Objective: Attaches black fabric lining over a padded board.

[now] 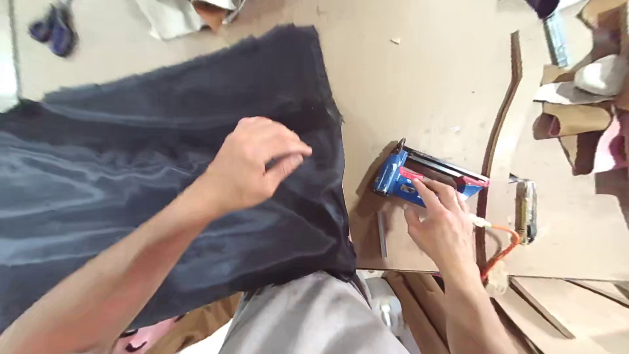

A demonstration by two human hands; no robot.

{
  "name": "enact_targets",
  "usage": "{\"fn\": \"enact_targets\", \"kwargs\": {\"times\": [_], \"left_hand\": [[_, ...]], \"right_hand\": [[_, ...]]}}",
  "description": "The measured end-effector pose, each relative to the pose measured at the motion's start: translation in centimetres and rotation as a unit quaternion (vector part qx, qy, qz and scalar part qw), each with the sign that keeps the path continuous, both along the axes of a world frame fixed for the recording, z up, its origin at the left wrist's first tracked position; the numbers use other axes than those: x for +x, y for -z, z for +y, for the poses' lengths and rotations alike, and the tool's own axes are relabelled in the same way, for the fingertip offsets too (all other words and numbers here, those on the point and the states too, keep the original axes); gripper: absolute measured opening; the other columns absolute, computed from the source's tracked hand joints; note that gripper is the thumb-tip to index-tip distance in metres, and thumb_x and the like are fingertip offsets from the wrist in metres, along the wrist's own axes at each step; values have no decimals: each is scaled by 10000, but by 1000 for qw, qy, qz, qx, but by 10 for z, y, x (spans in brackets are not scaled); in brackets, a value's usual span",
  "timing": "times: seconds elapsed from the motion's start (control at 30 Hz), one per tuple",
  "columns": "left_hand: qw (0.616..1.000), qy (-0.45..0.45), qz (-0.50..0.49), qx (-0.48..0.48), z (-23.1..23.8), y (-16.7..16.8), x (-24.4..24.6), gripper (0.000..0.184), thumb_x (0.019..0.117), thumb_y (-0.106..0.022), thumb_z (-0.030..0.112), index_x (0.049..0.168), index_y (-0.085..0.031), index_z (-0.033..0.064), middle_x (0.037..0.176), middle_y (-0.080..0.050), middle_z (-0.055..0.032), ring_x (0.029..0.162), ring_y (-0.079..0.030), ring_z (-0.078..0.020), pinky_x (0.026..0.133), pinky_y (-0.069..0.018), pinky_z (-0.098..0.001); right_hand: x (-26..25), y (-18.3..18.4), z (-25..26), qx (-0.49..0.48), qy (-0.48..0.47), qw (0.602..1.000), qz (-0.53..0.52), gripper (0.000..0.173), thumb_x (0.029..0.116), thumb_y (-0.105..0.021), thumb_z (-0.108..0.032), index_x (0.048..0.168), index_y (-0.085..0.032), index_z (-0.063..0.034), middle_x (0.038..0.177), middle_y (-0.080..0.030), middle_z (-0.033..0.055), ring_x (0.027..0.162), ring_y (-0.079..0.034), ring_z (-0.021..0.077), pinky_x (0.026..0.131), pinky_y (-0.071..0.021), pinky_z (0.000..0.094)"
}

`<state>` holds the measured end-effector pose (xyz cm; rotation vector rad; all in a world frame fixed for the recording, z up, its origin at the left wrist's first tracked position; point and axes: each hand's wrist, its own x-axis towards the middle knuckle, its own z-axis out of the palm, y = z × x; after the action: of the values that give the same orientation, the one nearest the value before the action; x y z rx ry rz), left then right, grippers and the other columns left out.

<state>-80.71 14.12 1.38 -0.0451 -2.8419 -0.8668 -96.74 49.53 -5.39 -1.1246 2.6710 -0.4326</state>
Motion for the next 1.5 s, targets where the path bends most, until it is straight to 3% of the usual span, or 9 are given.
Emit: {"fn": "enact_targets", "kwargs": {"times": [0.17,0.37,0.47,0.67,0.83,1.0,1.1,1.3,1.5], "left_hand": [[982,174,-69,37,-36,37,-94,281,1014,-547,201,1177,-761,119,1259,-719,-49,1242,-637,-196,1081,-498,-441],[939,301,-164,19,-48,81,-136,288,970,-618,298,1170,-776,164,1290,-704,-35,1259,-623,-207,1094,-476,-477],[949,291,-121,22,-46,66,-135,185,949,-652,225,994,-807,135,1259,-700,-85,1301,-587,-265,1118,-457,-500],[941,314,-37,-117,-62,-3,-113,183,1008,-593,150,1067,-743,64,1193,-743,-97,1311,-593,-329,1193,-327,-595],[943,296,-147,-47,-42,1,-104,231,1006,-614,240,1146,-755,123,1280,-718,-70,1346,-570,-334,1196,-338,-617],[875,406,-233,-121,21,34,-123,460,1032,-467,435,1266,-710,121,1442,-615,-104,1471,-423,-353,1226,-200,-648],[854,439,-260,-106,29,42,-119,302,1027,-482,267,1048,-721,85,1414,-633,-102,1467,-430,-344,1221,-177,-665],[799,500,-299,-148,44,-21,-96,223,1033,-429,-48,1169,-606,-35,961,-669,-191,917,-665,-322,1072,-439,-535],[894,359,-237,-126,60,-31,-46,125,959,-605,-68,1028,-706,-42,698,-595,-66,676,-531,-204,1035,-423,-359]], "right_hand": [[75,-4,-46,-238,48,958,-152,300,963,-613,-223,1187,-743,-71,1092,-732,97,985,-708,166,834,-611,347],[122,26,-30,-302,146,917,-218,254,977,-601,-185,1143,-750,-63,1038,-738,47,949,-702,99,835,-612,287],[134,26,-20,-314,182,915,-175,225,964,-612,-176,1107,-750,-69,1010,-733,68,943,-699,115,827,-602,276],[129,16,-53,-296,211,921,-138,291,924,-714,-325,1097,-741,-92,981,-721,89,882,-679,165,757,-565,300],[109,36,-23,-392,281,821,-304,276,993,-617,-202,1156,-670,15,985,-683,69,833,-641,52,714,-565,205],[132,30,1,-271,215,879,-328,354,948,-673,-381,1084,-718,-58,971,-719,77,878,-678,133,743,-575,290],[140,34,-7,-256,188,891,-323,338,927,-701,-410,1039,-717,-92,961,-727,72,879,-688,160,715,-566,298],[140,47,-2,-318,137,888,-304,203,969,-678,-306,931,-681,-106,861,-693,69,789,-657,181,684,-525,291],[133,51,-3,-335,89,883,-316,148,956,-674,-255,932,-671,-109,846,-689,70,777,-652,192,675,-519,307]]}}
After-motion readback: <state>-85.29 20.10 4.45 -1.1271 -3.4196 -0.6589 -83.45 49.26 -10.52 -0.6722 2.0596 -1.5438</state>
